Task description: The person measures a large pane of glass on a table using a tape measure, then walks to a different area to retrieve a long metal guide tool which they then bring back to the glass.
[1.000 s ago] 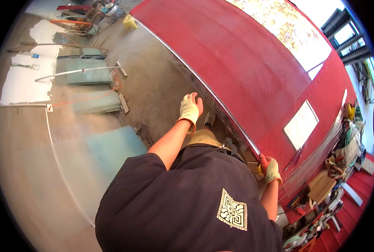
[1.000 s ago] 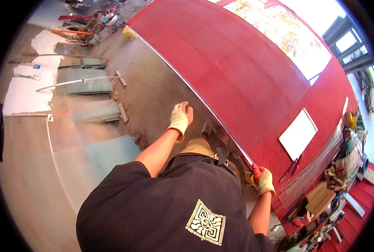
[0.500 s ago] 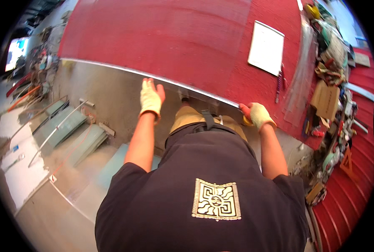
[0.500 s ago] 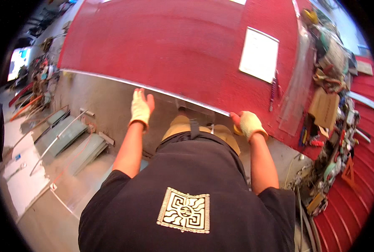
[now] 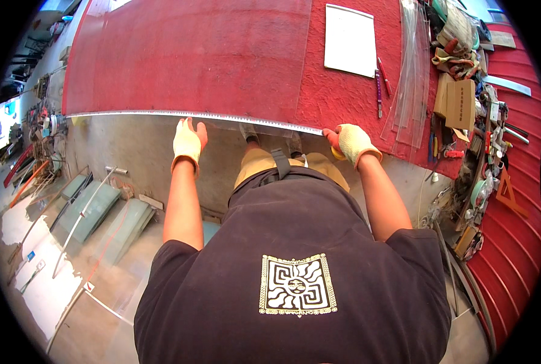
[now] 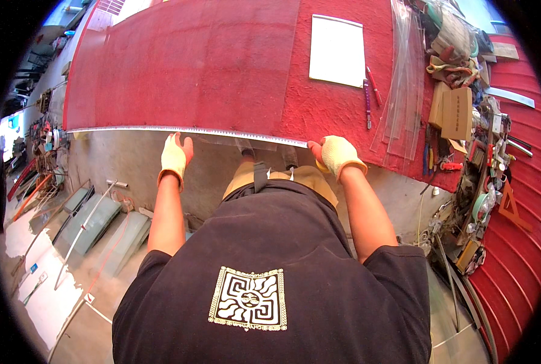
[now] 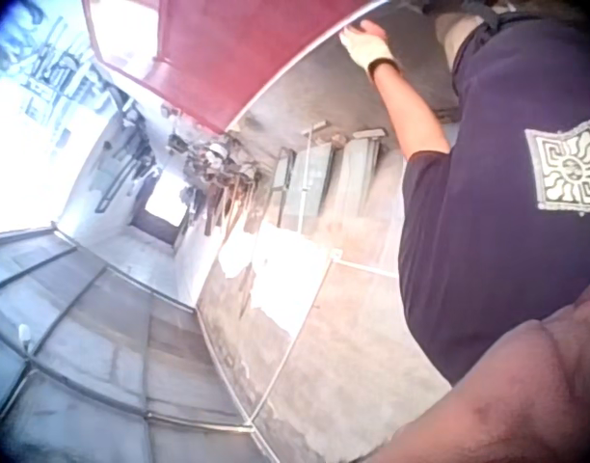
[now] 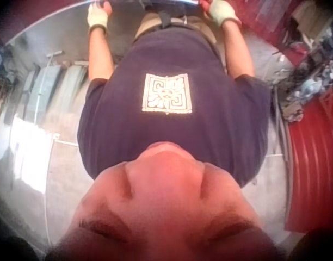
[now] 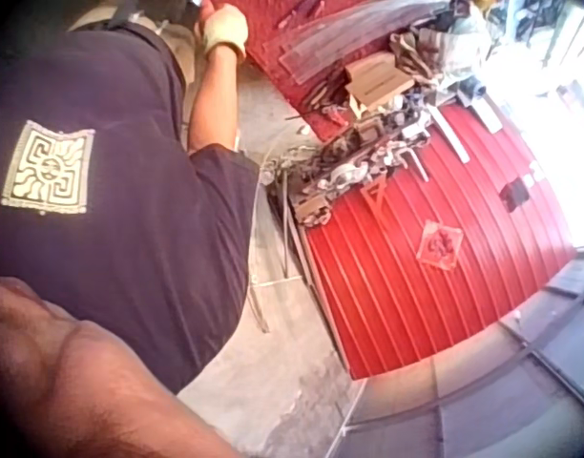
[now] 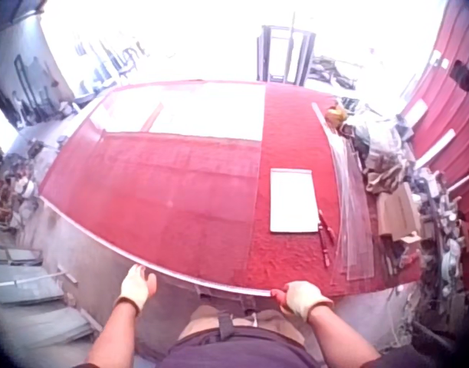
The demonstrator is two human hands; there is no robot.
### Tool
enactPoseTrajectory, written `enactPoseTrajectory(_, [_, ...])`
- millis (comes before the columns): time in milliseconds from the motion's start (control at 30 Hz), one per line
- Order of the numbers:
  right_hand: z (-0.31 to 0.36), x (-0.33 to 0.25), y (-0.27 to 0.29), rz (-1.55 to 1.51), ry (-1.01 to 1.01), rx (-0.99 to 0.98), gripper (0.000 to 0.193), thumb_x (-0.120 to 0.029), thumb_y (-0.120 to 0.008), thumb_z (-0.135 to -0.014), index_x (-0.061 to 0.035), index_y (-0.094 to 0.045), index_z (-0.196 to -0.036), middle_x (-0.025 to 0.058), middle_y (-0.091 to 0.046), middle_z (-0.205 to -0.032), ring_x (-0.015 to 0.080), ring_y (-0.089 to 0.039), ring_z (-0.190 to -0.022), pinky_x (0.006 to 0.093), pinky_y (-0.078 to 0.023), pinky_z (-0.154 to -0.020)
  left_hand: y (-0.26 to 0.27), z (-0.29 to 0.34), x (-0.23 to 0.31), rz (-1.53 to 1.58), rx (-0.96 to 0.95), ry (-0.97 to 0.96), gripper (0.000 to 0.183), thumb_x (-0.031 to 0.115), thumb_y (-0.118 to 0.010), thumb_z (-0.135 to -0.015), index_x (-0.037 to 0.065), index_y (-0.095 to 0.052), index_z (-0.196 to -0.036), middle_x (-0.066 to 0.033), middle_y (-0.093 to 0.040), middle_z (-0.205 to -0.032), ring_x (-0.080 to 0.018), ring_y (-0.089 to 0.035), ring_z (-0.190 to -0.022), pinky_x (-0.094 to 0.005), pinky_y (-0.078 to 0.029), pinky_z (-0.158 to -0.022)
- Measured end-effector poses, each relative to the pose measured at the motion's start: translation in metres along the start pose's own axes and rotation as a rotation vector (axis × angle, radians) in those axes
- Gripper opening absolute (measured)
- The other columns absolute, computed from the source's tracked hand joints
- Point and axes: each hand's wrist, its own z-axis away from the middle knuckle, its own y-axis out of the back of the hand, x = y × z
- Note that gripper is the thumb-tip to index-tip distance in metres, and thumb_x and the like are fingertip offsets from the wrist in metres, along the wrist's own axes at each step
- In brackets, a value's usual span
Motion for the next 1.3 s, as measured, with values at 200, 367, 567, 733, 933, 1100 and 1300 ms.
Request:
enactPoseTrajectory(200, [0.005, -0.004, 0.005, -0.009, 0.004, -0.002, 0.063, -0.061, -0.052, -0.104, -0.0054, -0.079, -0.114, 0.0229, -0.076, -0.116, 0.0426, -0.072, -0.113, 0.0521, -0.056, -0.098, 0.019, -0.004, 0.007, 0.007, -0.068, -0.010, 0.071, 0.048, -0.050, -0.103, 0.000, -0.050, -0.156, -0.0245, -0.047, -0.162, -0.0380, -0.048, -0.148, -0.0441, -0.039, -0.123])
enactPoseTrajectory(367, [0.006, -0.010, 0.010, 0.013, 0.011, 0.004, 0.062, -0.060, -0.052, -0.104, -0.0046, -0.080, -0.110, 0.0234, -0.077, -0.114, 0.0425, -0.072, -0.112, 0.0525, -0.056, -0.097, 0.018, -0.006, 0.014, -0.034, -0.053, -0.015, 0.071, 0.048, -0.052, -0.102, -0.004, -0.054, -0.150, -0.0288, -0.054, -0.152, -0.0419, -0.052, -0.143, -0.0467, -0.044, -0.119])
enactPoseTrajectory(567, [0.000, 0.000, 0.003, 0.047, 0.078, 0.020, 0.061, -0.058, -0.053, -0.103, -0.0037, -0.081, -0.103, 0.0247, -0.077, -0.107, 0.0436, -0.073, -0.105, 0.0528, -0.057, -0.093, 0.022, -0.003, 0.035, -0.061, -0.048, 0.039, 0.065, 0.048, -0.055, -0.101, -0.006, -0.057, -0.137, -0.0318, -0.059, -0.141, -0.0466, -0.060, -0.131, -0.0505, -0.051, -0.111])
enactPoseTrajectory(733, [0.002, 0.002, 0.001, -0.011, 0.090, 0.038, 0.059, -0.057, -0.055, -0.102, -0.0045, -0.081, -0.101, 0.0237, -0.077, -0.104, 0.0437, -0.073, -0.104, 0.0531, -0.057, -0.092, 0.021, -0.004, 0.035, -0.110, -0.037, 0.027, 0.064, 0.050, -0.053, -0.102, -0.005, -0.058, -0.134, -0.0295, -0.059, -0.139, -0.0457, -0.062, -0.128, -0.0509, -0.053, -0.108])
enactPoseTrajectory(933, [0.008, 0.001, 0.009, -0.009, 0.071, 0.001, 0.059, -0.057, -0.055, -0.103, -0.0047, -0.081, -0.103, 0.0233, -0.078, -0.107, 0.0434, -0.073, -0.106, 0.0527, -0.057, -0.093, 0.027, -0.001, 0.047, -0.159, -0.099, 0.071, 0.070, 0.049, -0.051, -0.104, -0.006, -0.052, -0.148, -0.0280, -0.056, -0.149, -0.0420, -0.060, -0.135, -0.0479, -0.051, -0.111])
enactPoseTrajectory(1100, [0.004, 0.008, 0.002, -0.017, 0.101, 0.034, 0.059, -0.058, -0.055, -0.104, -0.0051, -0.080, -0.105, 0.0232, -0.077, -0.109, 0.0432, -0.073, -0.107, 0.0526, -0.057, -0.094, 0.024, -0.006, 0.042, -0.166, -0.095, 0.078, 0.073, 0.051, -0.053, -0.103, -0.004, -0.051, -0.150, -0.0281, -0.056, -0.149, -0.0423, -0.059, -0.136, -0.0484, -0.051, -0.112])
enactPoseTrajectory(1300, [0.008, 0.008, 0.005, -0.019, 0.125, 0.029, 0.060, -0.059, -0.054, -0.103, -0.0054, -0.080, -0.107, 0.0226, -0.078, -0.109, 0.0428, -0.073, -0.108, 0.0527, -0.057, -0.095, 0.030, -0.009, 0.040, -0.158, -0.145, 0.082, 0.069, 0.049, -0.053, -0.102, -0.003, -0.053, -0.148, -0.0272, -0.057, -0.149, -0.0413, -0.058, -0.137, -0.0481, -0.050, -0.113])
